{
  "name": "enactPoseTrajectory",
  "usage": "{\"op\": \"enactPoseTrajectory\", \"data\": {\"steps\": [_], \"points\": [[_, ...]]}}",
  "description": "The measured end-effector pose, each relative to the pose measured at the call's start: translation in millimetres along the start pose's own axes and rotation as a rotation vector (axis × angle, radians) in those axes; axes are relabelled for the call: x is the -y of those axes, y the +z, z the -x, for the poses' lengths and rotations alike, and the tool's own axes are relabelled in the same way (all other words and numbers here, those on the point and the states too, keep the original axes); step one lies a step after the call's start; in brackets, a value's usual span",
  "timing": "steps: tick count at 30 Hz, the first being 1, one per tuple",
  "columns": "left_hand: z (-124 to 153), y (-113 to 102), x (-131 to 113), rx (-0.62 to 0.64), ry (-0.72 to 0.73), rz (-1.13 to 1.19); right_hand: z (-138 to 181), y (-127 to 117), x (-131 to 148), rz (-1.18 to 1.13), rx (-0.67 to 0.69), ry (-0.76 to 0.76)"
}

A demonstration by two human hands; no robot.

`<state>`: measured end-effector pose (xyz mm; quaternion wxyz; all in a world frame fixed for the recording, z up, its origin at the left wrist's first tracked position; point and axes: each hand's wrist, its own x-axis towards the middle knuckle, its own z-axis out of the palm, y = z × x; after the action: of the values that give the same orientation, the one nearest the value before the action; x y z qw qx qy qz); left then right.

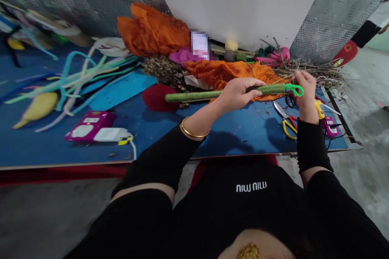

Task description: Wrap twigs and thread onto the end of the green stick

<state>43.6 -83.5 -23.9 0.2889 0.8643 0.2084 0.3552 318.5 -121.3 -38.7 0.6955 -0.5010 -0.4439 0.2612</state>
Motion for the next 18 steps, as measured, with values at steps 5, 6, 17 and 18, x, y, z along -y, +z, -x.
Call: {"op": "enactPoseTrajectory", "data": {"steps": [5, 6, 17, 18], "points": [[-3, -21, -11, -0.047, -0.041, 0.029, 23, 17, -17, -0.406, 0.08, 0.141], [-4, -22, -12, -0.045, -0.045, 0.033, 28, 19, -16, -0.522, 0.089, 0.12], [-4, -18, -9, -0.118, -0.001, 0.028, 69, 56, -1, -0.624, 0.274, 0.146], [-3, -16, -8, -0.141, 0.013, -0.012, 75, 60, 1, -0.605, 0.257, 0.159]]}}
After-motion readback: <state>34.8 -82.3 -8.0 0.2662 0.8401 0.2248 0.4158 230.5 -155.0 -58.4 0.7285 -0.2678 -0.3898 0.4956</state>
